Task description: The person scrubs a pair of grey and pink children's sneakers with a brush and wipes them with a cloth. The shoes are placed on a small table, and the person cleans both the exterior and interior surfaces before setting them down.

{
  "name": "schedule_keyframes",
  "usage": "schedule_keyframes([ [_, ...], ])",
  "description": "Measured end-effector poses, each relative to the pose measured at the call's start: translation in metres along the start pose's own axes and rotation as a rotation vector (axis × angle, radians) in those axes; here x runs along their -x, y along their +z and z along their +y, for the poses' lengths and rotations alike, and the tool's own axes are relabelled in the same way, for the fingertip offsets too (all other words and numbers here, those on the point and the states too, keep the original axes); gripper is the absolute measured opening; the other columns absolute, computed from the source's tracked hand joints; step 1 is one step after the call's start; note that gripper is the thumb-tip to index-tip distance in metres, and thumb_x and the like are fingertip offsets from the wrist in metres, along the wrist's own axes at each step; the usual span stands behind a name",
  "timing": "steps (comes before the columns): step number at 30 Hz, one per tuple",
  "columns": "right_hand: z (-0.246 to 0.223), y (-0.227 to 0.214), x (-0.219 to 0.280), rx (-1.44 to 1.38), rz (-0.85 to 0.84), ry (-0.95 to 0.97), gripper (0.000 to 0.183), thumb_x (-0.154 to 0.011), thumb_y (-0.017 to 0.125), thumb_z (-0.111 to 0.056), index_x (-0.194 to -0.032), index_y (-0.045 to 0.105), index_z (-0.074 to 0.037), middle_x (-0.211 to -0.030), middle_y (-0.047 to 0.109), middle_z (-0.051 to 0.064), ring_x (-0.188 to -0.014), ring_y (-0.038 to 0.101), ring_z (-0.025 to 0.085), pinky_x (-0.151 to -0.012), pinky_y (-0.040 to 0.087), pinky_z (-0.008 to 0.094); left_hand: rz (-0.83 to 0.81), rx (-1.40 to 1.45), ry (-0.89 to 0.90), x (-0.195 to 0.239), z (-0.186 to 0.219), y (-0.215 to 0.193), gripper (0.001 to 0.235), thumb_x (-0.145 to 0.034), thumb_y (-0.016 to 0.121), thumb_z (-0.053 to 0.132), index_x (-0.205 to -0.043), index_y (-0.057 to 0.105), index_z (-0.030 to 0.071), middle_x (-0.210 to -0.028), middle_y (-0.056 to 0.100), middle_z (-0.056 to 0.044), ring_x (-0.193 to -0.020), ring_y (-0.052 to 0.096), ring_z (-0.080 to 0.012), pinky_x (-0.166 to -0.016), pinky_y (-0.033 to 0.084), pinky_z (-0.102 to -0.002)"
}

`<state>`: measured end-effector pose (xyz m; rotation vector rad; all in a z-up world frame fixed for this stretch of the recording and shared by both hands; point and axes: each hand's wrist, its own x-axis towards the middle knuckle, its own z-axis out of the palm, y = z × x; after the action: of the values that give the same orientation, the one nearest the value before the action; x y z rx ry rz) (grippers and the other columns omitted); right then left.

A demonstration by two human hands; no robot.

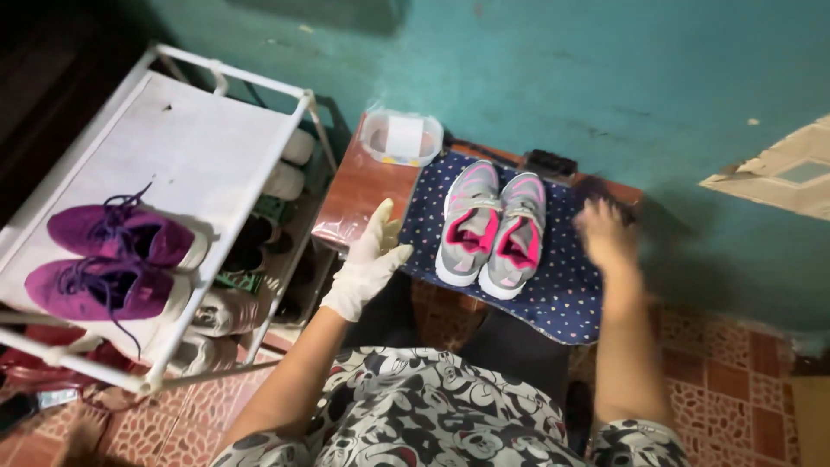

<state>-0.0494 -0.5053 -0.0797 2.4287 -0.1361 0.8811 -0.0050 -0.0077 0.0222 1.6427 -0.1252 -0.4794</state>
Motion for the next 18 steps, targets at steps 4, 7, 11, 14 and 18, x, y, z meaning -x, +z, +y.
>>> schedule_keyframes([
  [4, -0.021, -0.043, -0.004, -0.592, -0.667, 0.351, 0.060, -0.109, 0.040, -0.058, -0.154, 0.050, -0.018, -0.161, 0.043, 0.017, -0.151, 0.034, 0.037, -0.116, 0.028, 0.059, -0.029, 0.017, 0.006, -0.001, -0.011, -0.001, 0.095, -0.090, 0.076, 0.011, -0.164, 0.021, 0.031, -0.154, 0.044, -0.025, -0.140, 0.043, -0.0457, -0.114, 0.043, -0.051],
  [7, -0.024, -0.075, -0.002, -0.765, -0.542, 0.542, 0.052, -0.108, 0.054, -0.047, -0.149, 0.058, -0.014, -0.152, 0.053, 0.021, -0.144, 0.043, 0.037, -0.115, 0.034, 0.053, -0.055, -0.005, -0.015, 0.007, 0.000, -0.003, 0.093, -0.090, 0.076, 0.014, -0.164, 0.021, 0.031, -0.154, 0.045, -0.025, -0.140, 0.044, -0.0455, -0.114, 0.043, -0.051],
  [11, -0.052, -0.130, 0.017, -1.237, -0.490, 0.998, 0.051, -0.101, 0.071, -0.034, -0.148, 0.057, -0.021, -0.129, 0.064, 0.019, -0.123, 0.060, 0.032, -0.101, 0.049, 0.045, -0.060, -0.070, -0.091, 0.001, -0.010, 0.000, 0.094, -0.088, 0.077, 0.015, -0.164, 0.022, 0.027, -0.155, 0.044, -0.023, -0.142, 0.043, -0.0430, -0.116, 0.041, -0.049],
  [14, -0.084, -0.153, 0.033, -1.683, -0.409, 1.014, 0.065, -0.096, 0.069, -0.011, -0.155, 0.041, -0.007, -0.157, 0.035, 0.031, -0.139, 0.042, 0.044, -0.106, 0.046, 0.052, -0.107, -0.056, -0.037, 0.005, 0.010, 0.026, 0.109, -0.081, 0.081, 0.007, -0.165, 0.015, 0.027, -0.159, 0.036, -0.025, -0.144, 0.038, -0.0438, -0.117, 0.037, -0.051],
  [18, -0.111, -0.221, 0.012, -1.909, -0.533, 1.071, 0.091, -0.088, 0.069, -0.010, -0.164, 0.020, -0.021, -0.166, 0.015, 0.025, -0.146, 0.027, 0.049, -0.102, 0.043, 0.062, -0.170, -0.090, 0.049, 0.022, 0.052, 0.056, 0.119, -0.074, 0.085, 0.008, -0.165, 0.009, 0.029, -0.166, 0.027, -0.019, -0.150, 0.030, -0.0410, -0.121, 0.032, -0.046],
])
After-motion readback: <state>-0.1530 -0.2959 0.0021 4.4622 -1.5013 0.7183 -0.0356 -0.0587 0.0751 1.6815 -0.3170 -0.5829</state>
